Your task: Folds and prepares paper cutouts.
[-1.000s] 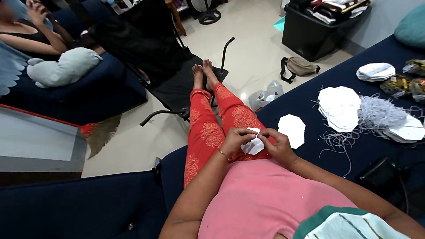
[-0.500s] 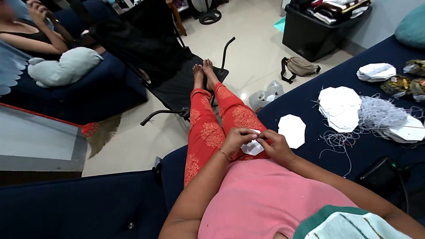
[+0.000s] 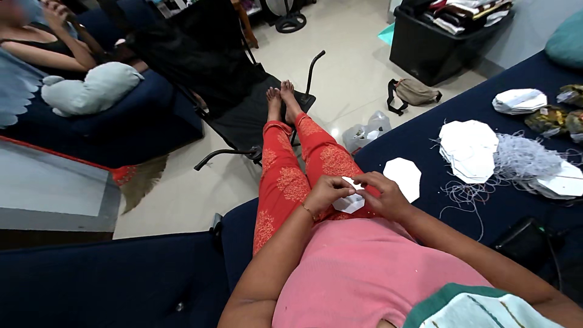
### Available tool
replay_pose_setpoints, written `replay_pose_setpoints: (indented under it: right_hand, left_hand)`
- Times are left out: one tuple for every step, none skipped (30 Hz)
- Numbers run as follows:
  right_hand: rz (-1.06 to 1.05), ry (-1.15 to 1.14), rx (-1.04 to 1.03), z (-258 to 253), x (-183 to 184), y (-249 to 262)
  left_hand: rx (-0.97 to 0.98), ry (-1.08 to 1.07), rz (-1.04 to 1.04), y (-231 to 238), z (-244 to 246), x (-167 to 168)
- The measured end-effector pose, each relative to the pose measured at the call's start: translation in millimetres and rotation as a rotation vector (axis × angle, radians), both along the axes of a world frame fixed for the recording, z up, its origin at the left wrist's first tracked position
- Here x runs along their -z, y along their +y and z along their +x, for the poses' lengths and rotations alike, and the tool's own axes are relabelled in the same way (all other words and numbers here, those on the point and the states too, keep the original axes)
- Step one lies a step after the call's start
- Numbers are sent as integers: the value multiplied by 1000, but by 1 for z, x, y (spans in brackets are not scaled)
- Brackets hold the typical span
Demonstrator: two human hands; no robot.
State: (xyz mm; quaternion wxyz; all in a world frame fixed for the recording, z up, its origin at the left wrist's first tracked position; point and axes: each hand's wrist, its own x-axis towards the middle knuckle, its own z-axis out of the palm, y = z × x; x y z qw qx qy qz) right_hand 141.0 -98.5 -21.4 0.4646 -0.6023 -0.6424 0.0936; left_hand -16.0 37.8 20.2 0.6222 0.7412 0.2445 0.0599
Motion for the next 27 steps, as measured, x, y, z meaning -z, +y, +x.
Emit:
replay_pose_setpoints:
  right_hand:
    - [11, -57, -52, 4, -6, 0]
    - [29, -121, -98, 7, -11, 1]
    - [46, -181, -142, 9, -15, 2]
    - [60, -236, -180, 11, -19, 3]
    - [73, -282, -208, 12, -21, 4]
    - [89, -317, -227, 14, -22, 5]
    - [109, -342, -241, 15, -23, 7]
    - [131, -360, -251, 16, -23, 7]
    - [148, -375, -259, 16, -23, 8]
    - [163, -388, -263, 16, -22, 9]
    - [175, -404, -260, 15, -21, 9]
    - [185, -422, -250, 14, -20, 10]
    - [193, -436, -237, 13, -18, 10]
    - [195, -443, -217, 12, -16, 11]
    - [192, -438, -195, 11, -13, 11]
    - [177, -415, -171, 9, -10, 11]
    - [147, -366, -150, 8, -7, 11]
    - [105, -287, -129, 7, -5, 11]
    - [55, -181, -109, 6, -3, 10]
    - [0, -58, -81, 4, -1, 9]
    - [-61, 70, -50, 2, 0, 9]
    - [-125, 195, -19, 1, 1, 8]
    - [-197, 306, 8, -1, 0, 8]
    - [-266, 393, 28, -2, -1, 8]
    - [-319, 454, 44, -2, 0, 9]
    - [-352, 491, 56, -3, 1, 9]
    - [-370, 511, 70, -4, 3, 9]
  left_hand:
    - [35, 15, 23, 1, 0, 0]
    - [61, 31, 42, 2, 0, -1]
    - [82, 41, 61, 2, 0, -1]
    - [99, 46, 78, 3, 1, -1]
    - [112, 53, 90, 3, 0, -3]
    - [123, 62, 96, 3, 0, -4]
    - [134, 71, 102, 3, 0, -6]
    - [149, 79, 111, 4, 0, -8]
    - [167, 93, 123, 4, 0, -9]
    - [182, 103, 135, 4, 0, -10]
    - [188, 108, 143, 4, -1, -10]
    - [188, 108, 145, 4, -1, -10]
    - [183, 105, 144, 4, -1, -10]
    - [176, 102, 140, 4, -1, -9]
    - [166, 99, 135, 4, -1, -7]
    - [154, 92, 127, 4, 0, -6]
    - [137, 80, 117, 4, 0, -4]
    - [120, 63, 107, 4, 0, -3]
    - [106, 41, 99, 4, 0, -1]
    - [99, 17, 93, 4, 0, 2]
    - [97, -3, 81, 5, 0, 6]
    - [90, -25, 64, 6, 0, 9]
    - [71, -46, 33, 6, 0, 12]
    - [37, -72, -16, 6, 0, 14]
    - [-9, -96, -80, 5, 0, 16]
    - [-55, -108, -154, 4, 1, 16]
    - [-93, -111, -235, 2, 1, 15]
